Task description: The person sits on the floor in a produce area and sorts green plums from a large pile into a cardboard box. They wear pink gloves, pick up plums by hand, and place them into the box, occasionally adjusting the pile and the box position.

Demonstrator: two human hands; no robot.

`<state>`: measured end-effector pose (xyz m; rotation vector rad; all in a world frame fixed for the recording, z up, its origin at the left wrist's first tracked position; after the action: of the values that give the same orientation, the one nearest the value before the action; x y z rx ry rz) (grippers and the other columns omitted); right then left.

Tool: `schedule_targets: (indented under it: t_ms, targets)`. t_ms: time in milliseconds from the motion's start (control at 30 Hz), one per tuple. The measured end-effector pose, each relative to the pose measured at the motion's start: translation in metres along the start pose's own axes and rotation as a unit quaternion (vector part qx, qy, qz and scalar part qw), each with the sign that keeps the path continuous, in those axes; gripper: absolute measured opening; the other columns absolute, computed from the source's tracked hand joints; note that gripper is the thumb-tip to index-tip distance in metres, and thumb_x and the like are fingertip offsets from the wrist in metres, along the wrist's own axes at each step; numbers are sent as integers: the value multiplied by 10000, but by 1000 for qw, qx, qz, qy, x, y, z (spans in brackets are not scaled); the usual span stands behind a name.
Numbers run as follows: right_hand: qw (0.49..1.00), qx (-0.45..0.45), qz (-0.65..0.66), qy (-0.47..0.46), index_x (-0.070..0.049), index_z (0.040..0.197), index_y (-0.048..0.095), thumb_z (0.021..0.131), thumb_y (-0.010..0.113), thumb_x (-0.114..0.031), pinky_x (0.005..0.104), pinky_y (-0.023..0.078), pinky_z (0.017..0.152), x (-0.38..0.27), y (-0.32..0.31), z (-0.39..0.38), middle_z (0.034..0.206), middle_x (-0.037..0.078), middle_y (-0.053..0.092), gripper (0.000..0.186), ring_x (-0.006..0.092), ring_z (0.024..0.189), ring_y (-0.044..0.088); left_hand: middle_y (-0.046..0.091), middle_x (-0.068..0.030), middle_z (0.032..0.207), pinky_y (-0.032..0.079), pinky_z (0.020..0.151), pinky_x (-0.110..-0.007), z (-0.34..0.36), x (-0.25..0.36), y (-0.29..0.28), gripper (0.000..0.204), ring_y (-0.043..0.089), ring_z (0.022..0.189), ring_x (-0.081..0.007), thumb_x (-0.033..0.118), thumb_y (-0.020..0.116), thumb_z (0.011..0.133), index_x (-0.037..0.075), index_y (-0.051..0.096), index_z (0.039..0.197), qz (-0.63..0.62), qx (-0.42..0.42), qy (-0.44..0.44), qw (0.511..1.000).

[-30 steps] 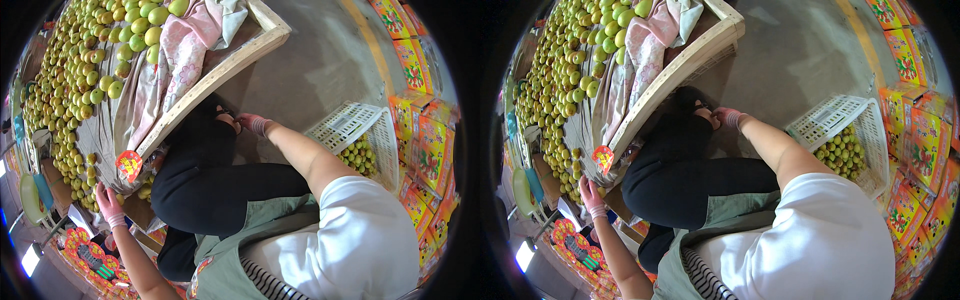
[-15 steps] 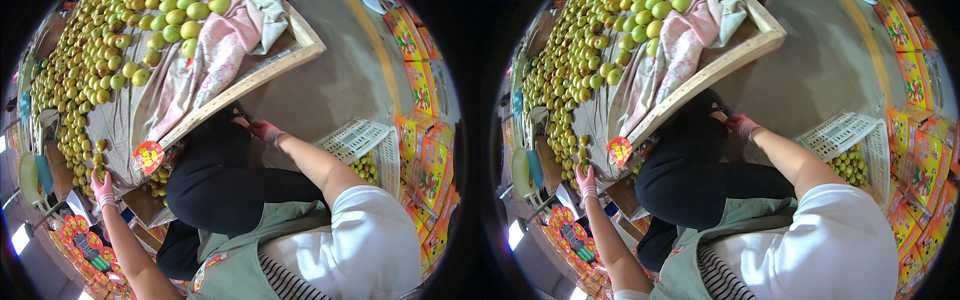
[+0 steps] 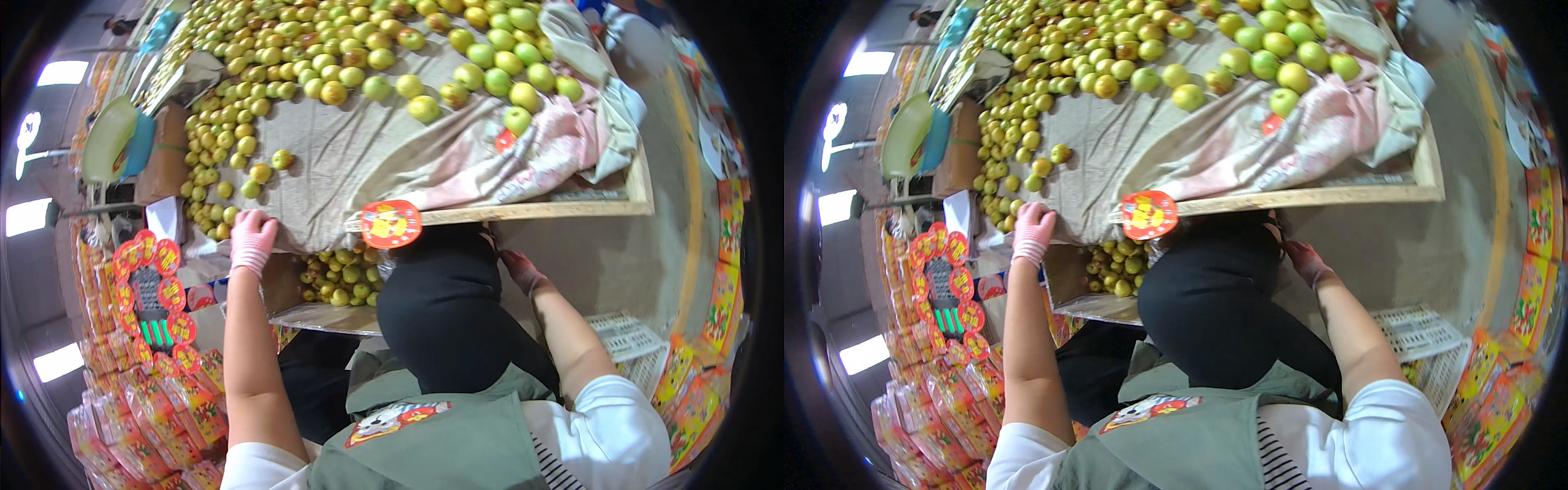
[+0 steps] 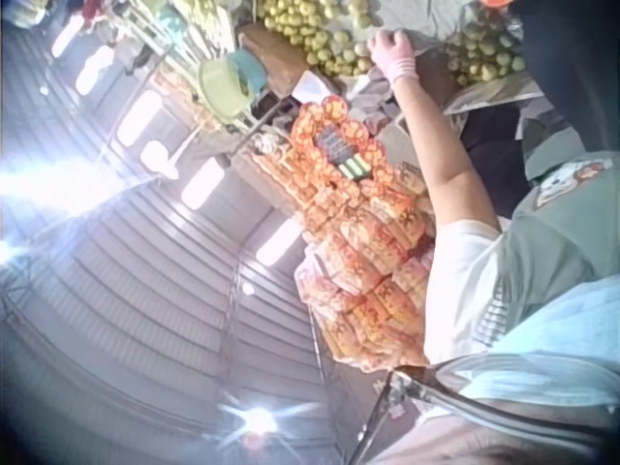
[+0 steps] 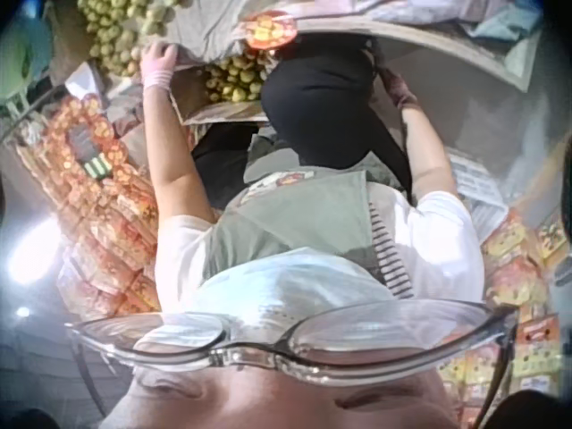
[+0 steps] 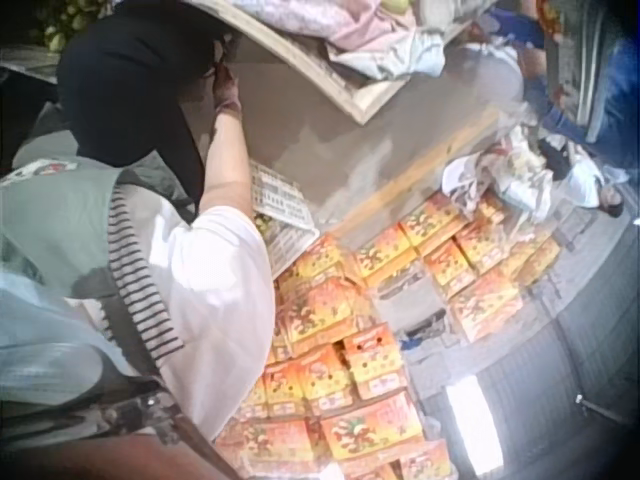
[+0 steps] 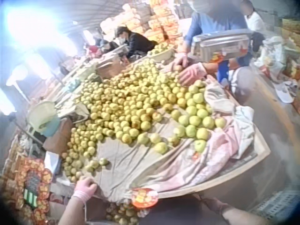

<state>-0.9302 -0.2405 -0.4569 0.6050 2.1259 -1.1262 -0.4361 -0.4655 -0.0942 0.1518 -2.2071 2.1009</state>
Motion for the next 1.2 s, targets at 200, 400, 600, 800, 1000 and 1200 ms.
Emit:
schedule_targets:
  t_ms: [200,400,600,800,1000,1200]
  targets:
    - [966,-27,220,134,-156,1412,559,1051,352,-477,413,447,1006,88,49,9,1421,76,580,526,289,1276,545,554,-172,1325,419,1053,-447,-11,11,-11,474,516,1245,-366,285,727,847,124,596,1273,-43,180,36,982]
    - [944,-65,283,159,-90,1459,448,1048,361,-361,463,427,1033,71,37,1,1407,132,559,500,333,1290,519,443,-183,1482,348,1136,-461,55,41,-5,783,410,1362,-398,554,753,762,208,512,1422,-132,97,-52,985]
    - [941,-84,272,180,-84,1440,466,1044,379,-361,454,436,1022,66,23,-11,1386,132,573,491,322,1267,534,555,-75,1350,385,1063,-512,74,97,-3,590,442,1279,-373,622,700,710,274,686,1187,35,46,-86,995]
    - [938,-100,247,220,-77,1420,485,1040,397,-361,445,446,1010,69,9,-17,1364,132,586,483,311,1243,549,573,-102,1275,406,1007,-525,37,95,-7,506,486,1228,-365,578,697,737,231,695,1106,42,-6,-32,999]
    - [943,-115,216,227,-70,1400,503,1036,415,-361,436,456,999,55,-3,2,1343,132,600,475,299,1220,563,596,-73,1121,363,991,-543,-48,80,-5,455,520,1109,-342,576,707,731,194,682,975,52,35,62,996]
    - [949,-125,186,222,-63,1381,521,1032,433,-361,427,465,988,32,-7,15,1322,131,613,467,288,1196,578,582,-109,1010,472,868,-466,-123,46,25,442,585,990,-337,497,741,746,156,647,1011,67,-34,112,991]
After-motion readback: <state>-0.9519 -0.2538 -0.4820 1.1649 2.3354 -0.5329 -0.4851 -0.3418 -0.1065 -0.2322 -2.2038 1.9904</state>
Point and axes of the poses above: each hand's wrist, its own z-axis towards the middle knuckle, its own y-axis out of the palm, x = y × z, the point moved 6 cm from there along z, towards the middle knuckle
